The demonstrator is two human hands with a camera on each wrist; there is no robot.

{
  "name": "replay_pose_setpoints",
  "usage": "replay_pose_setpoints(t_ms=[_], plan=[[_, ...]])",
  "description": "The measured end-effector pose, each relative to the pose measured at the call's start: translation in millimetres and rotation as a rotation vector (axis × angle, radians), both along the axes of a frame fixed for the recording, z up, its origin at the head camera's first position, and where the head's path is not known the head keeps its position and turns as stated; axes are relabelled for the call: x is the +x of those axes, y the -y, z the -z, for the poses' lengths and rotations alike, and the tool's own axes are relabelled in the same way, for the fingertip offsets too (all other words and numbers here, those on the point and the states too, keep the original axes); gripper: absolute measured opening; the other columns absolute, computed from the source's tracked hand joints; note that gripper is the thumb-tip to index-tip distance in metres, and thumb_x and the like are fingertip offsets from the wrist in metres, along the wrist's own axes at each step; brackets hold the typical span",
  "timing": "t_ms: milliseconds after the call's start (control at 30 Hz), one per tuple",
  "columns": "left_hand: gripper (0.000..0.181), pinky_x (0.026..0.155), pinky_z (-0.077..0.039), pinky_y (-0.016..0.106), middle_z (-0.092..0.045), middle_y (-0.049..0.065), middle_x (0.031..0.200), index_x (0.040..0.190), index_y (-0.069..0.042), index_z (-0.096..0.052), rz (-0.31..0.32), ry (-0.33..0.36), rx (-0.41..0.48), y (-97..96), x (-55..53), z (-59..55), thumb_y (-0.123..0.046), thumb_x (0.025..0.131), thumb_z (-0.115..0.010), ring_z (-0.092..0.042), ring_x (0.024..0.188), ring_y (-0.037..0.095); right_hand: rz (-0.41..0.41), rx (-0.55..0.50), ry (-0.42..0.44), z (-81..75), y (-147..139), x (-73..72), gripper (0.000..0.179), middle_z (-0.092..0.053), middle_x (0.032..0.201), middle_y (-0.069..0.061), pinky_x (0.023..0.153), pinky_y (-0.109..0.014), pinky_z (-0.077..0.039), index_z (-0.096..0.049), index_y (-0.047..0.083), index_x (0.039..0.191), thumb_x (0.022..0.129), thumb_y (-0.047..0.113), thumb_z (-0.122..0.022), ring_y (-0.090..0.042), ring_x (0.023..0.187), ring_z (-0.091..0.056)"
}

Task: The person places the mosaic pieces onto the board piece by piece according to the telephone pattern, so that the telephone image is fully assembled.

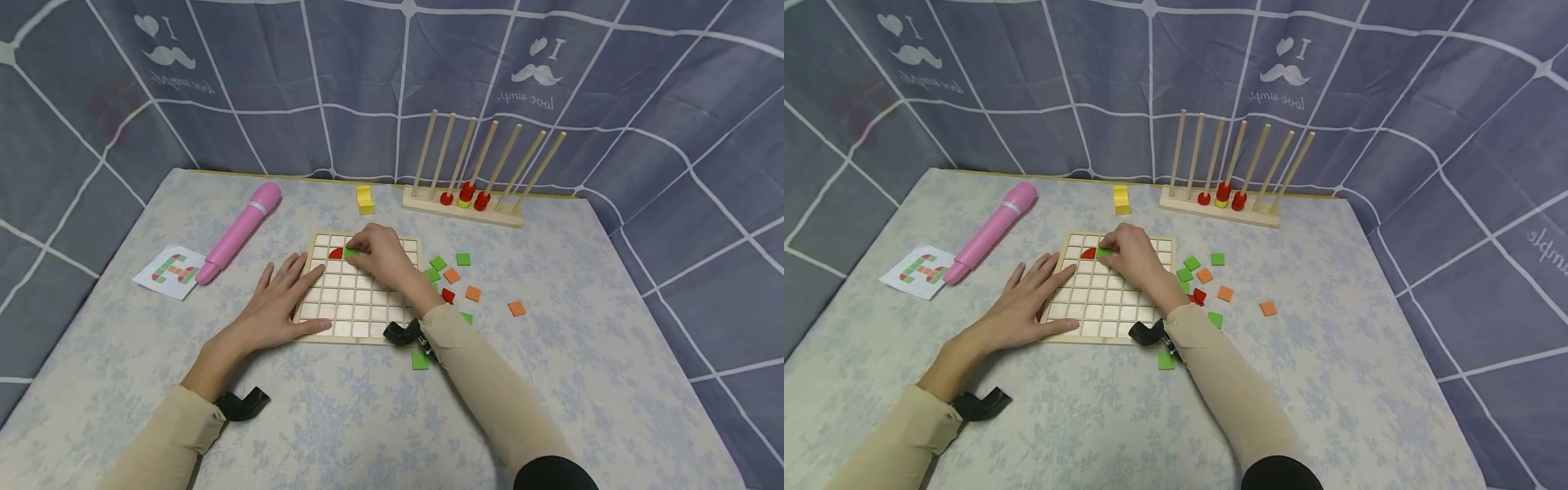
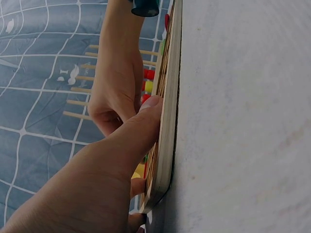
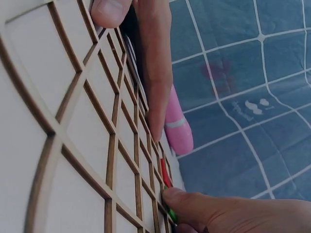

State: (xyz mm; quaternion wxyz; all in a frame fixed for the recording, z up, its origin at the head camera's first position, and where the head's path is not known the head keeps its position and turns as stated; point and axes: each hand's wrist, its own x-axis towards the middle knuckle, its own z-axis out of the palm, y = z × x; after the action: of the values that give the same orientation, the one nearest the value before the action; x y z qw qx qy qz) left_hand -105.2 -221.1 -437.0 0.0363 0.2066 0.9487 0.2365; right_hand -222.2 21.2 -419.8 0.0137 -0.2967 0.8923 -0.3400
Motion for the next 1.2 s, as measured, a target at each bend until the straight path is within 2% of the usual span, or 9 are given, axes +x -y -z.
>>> replay_pose_setpoints(t_ms=[100,300,467,600,867,1067,1200], plan=[[0.099,0.129,0.003,0.066,-0.01,0.019,0.177,0.169,-0.017,-0.028,0.002,0.001,-0.001,0.0,-0.1,-0.9,-0.062,0.092,-0.072,-0.004,0.165,0.038,-0.002,0.017,0.012,-1.9,0,2.8,0.024,-0.071,0.109,-0.008,0.085,-0.031,-0.058,-0.08,0.007,0.119,0.096,0.016,-0.08,-0.02,0.097,-0.068],[0.099,0.128,0.003,0.068,-0.009,0.02,0.177,0.169,-0.017,-0.027,0.0,-0.001,0.005,1.2,1.0,0.1,-0.061,0.092,-0.073,-0.003,0.164,0.04,-0.056,0.066,0.052,-12.0,-8,7.5,0.034,-0.07,0.122,-0.008,0.093,-0.034,-0.058,-0.074,0.007,0.132,0.099,0.016,-0.076,-0.023,0.108,-0.069],[0.1,0.128,0.003,0.068,-0.009,0.02,0.177,0.169,-0.017,-0.027,0.002,-0.007,0.014,1.2,0.2,1.5,-0.06,0.092,-0.073,-0.003,0.165,0.04,-0.06,0.041,0.049,-23.5,-42,7.9,0.028,-0.072,0.123,-0.011,0.094,-0.039,-0.058,-0.076,0.005,0.126,0.1,0.015,-0.074,-0.027,0.109,-0.07],[0.1,0.128,0.003,0.068,-0.01,0.02,0.177,0.169,-0.016,-0.028,0.007,-0.007,0.016,0.7,-0.4,0.9,-0.059,0.091,-0.074,-0.004,0.164,0.04,-0.015,0.032,0.069,-29.6,-81,6.4,0.026,-0.072,0.124,-0.013,0.097,-0.043,-0.058,-0.077,0.004,0.124,0.101,0.013,-0.072,-0.03,0.11,-0.069],[0.1,0.128,0.003,0.067,-0.01,0.02,0.177,0.168,-0.016,-0.029,0.014,-0.004,0.016,0.6,-1.0,2.2,-0.06,0.091,-0.074,-0.004,0.164,0.039,0.101,0.094,0.118,-28.5,-146,4.5,0.025,-0.073,0.124,-0.011,0.1,-0.046,-0.058,-0.078,0.007,0.123,0.099,0.013,-0.075,-0.03,0.112,-0.07],[0.099,0.128,0.003,0.067,-0.011,0.021,0.176,0.168,-0.016,-0.029,0.014,-0.008,0.017,1.4,-0.3,1.4,-0.06,0.091,-0.074,-0.005,0.164,0.039,0.08,0.081,0.198,-20.4,-164,3.5,0.024,-0.075,0.12,-0.009,0.101,-0.047,-0.058,-0.079,0.01,0.121,0.098,0.005,-0.074,-0.028,0.111,-0.071],[0.099,0.128,0.003,0.066,-0.012,0.021,0.176,0.168,-0.016,-0.03,0.009,-0.008,0.023,1.4,0.1,0.6,-0.06,0.091,-0.074,-0.005,0.164,0.04,0.041,0.105,0.185,-15.9,-165,1.3,0.026,-0.075,0.119,-0.007,0.099,-0.047,-0.058,-0.079,0.012,0.122,0.097,0.005,-0.074,-0.028,0.11,-0.072]])
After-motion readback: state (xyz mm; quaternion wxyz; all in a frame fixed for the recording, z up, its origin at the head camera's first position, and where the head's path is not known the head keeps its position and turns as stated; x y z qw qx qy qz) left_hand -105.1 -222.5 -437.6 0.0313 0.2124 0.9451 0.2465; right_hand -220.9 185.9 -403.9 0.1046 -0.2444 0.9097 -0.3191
